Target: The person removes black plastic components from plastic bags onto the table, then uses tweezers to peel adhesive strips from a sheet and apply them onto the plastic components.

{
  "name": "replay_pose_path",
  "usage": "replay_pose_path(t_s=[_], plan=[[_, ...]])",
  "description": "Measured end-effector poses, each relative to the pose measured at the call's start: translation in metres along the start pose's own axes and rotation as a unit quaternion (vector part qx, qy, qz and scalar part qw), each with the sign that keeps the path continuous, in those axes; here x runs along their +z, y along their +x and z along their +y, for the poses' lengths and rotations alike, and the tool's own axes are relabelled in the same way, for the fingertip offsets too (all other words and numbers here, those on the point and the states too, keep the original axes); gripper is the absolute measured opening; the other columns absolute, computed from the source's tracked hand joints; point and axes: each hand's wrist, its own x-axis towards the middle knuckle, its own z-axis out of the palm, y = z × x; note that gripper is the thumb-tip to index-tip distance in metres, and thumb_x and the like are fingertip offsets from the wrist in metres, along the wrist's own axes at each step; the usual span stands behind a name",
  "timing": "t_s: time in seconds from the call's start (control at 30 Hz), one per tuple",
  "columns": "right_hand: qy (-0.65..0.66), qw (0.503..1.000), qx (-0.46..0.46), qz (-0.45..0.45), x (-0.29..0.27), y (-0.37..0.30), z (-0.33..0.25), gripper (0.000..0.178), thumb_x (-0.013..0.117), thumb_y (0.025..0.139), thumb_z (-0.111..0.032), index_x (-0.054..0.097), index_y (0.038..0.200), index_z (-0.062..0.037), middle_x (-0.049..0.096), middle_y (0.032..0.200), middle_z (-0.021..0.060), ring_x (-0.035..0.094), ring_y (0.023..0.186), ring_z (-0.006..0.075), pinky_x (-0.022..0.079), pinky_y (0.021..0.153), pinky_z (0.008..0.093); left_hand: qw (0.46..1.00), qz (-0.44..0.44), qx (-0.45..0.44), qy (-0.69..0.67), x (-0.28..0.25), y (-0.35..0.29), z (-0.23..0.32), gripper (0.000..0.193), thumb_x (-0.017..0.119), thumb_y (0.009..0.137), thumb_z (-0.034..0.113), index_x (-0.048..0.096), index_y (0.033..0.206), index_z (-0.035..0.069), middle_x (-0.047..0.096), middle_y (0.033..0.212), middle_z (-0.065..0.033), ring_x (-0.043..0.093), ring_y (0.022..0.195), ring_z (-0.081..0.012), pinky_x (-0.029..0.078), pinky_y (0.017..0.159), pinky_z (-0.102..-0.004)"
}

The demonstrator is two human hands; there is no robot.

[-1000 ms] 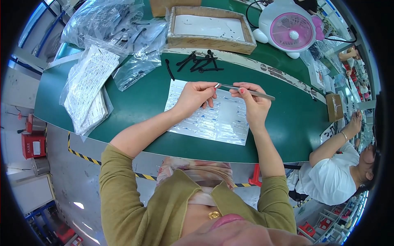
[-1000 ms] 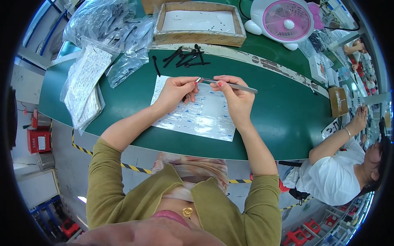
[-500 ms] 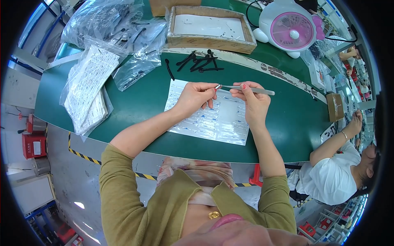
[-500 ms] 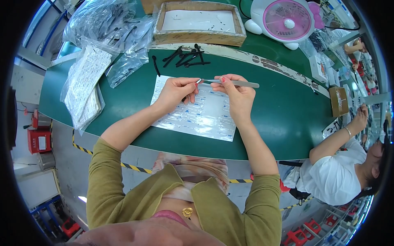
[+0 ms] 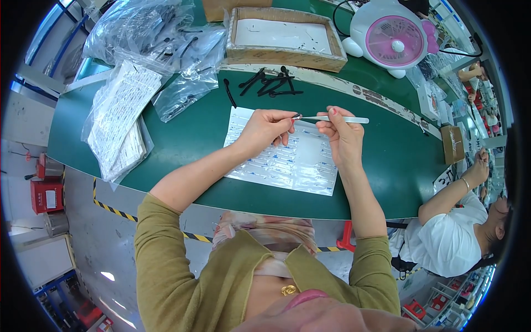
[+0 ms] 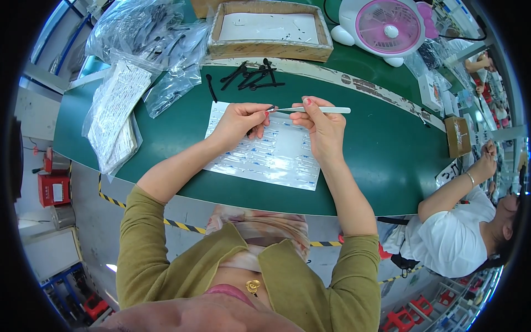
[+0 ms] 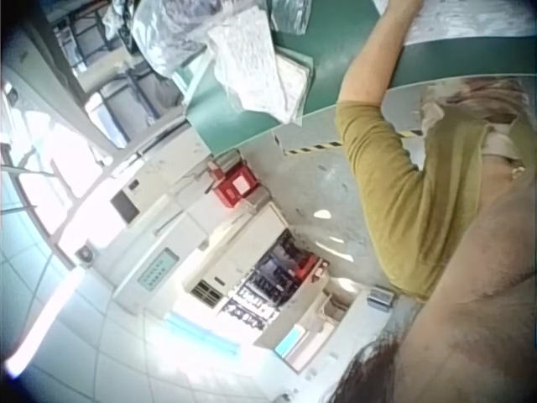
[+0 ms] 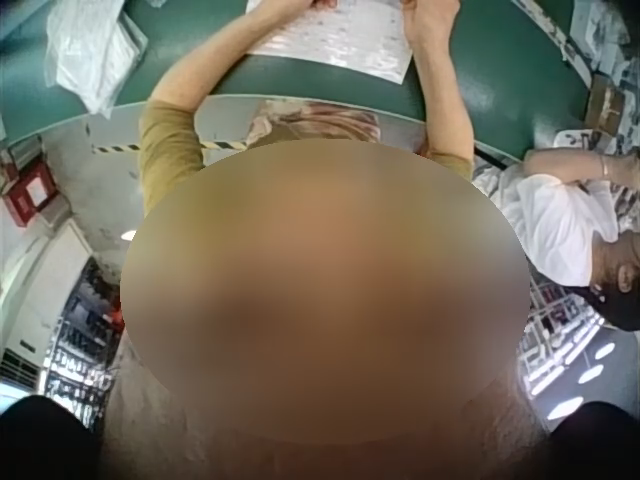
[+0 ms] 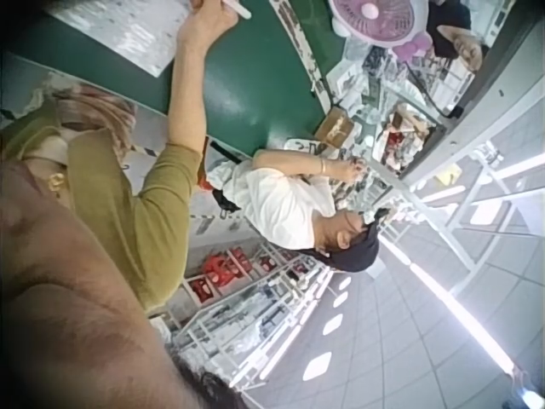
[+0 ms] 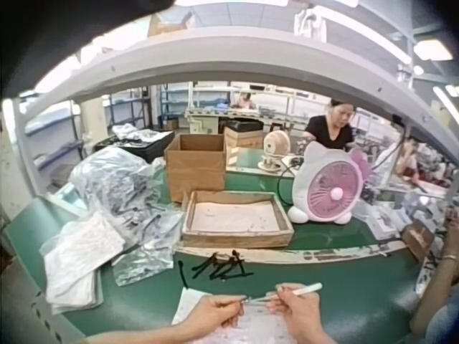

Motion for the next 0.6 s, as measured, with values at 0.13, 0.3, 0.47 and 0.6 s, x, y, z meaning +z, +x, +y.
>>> replay_pose_path(t_s=[0.13, 0.3, 0.47, 0.6], plan=[[0.009, 1.000, -0.001, 0.003, 0.0009, 0.0004, -0.0002, 0.021, 0.056, 0.082, -0.010, 0.054, 0.095, 0.0071, 0.059, 0.084, 0.0197, 0.062, 0.065, 0.0201, 0.052, 0.056, 0.0230, 0.999, 0.000, -0.004, -0.036, -0.0018, 0.0007, -0.0014, 0.023, 0.048, 0.081, 0.006, 0.059, 0.100, -0.001, 0.056, 0.069, -0.0028, 0.049, 0.051, -0.0070, 0.038, 0.044, -0.0196], [0.008, 1.000, -0.006, 0.007, 0.0002, 0.0000, 0.0004, 0.021, 0.056, 0.082, -0.010, 0.054, 0.095, 0.0070, 0.060, 0.084, 0.0197, 0.062, 0.064, 0.0199, 0.052, 0.056, 0.0232, 0.996, -0.014, -0.029, -0.083, -0.0038, 0.0019, -0.0021, 0.023, 0.047, 0.081, 0.004, 0.060, 0.100, 0.000, 0.055, 0.069, -0.0029, 0.046, 0.052, -0.0068, 0.035, 0.046, -0.0211], [0.011, 1.000, -0.016, -0.010, 0.0020, -0.0024, -0.0016, 0.021, 0.056, 0.081, -0.010, 0.054, 0.095, 0.0067, 0.060, 0.083, 0.0202, 0.062, 0.064, 0.0201, 0.052, 0.056, 0.0234, 0.995, 0.006, -0.047, -0.085, -0.0050, 0.0027, 0.0000, 0.025, 0.047, 0.083, 0.005, 0.057, 0.105, 0.000, 0.054, 0.070, -0.0015, 0.043, 0.052, -0.0064, 0.033, 0.046, -0.0198], [0.006, 1.000, -0.016, -0.001, 0.0002, -0.0019, -0.0029, 0.021, 0.056, 0.081, -0.010, 0.054, 0.095, 0.0068, 0.060, 0.084, 0.0200, 0.062, 0.064, 0.0202, 0.052, 0.057, 0.0239, 0.993, 0.004, -0.056, -0.103, -0.0054, 0.0036, 0.0005, 0.025, 0.047, 0.082, 0.005, 0.057, 0.105, -0.001, 0.054, 0.071, -0.0009, 0.043, 0.053, -0.0058, 0.033, 0.046, -0.0192]])
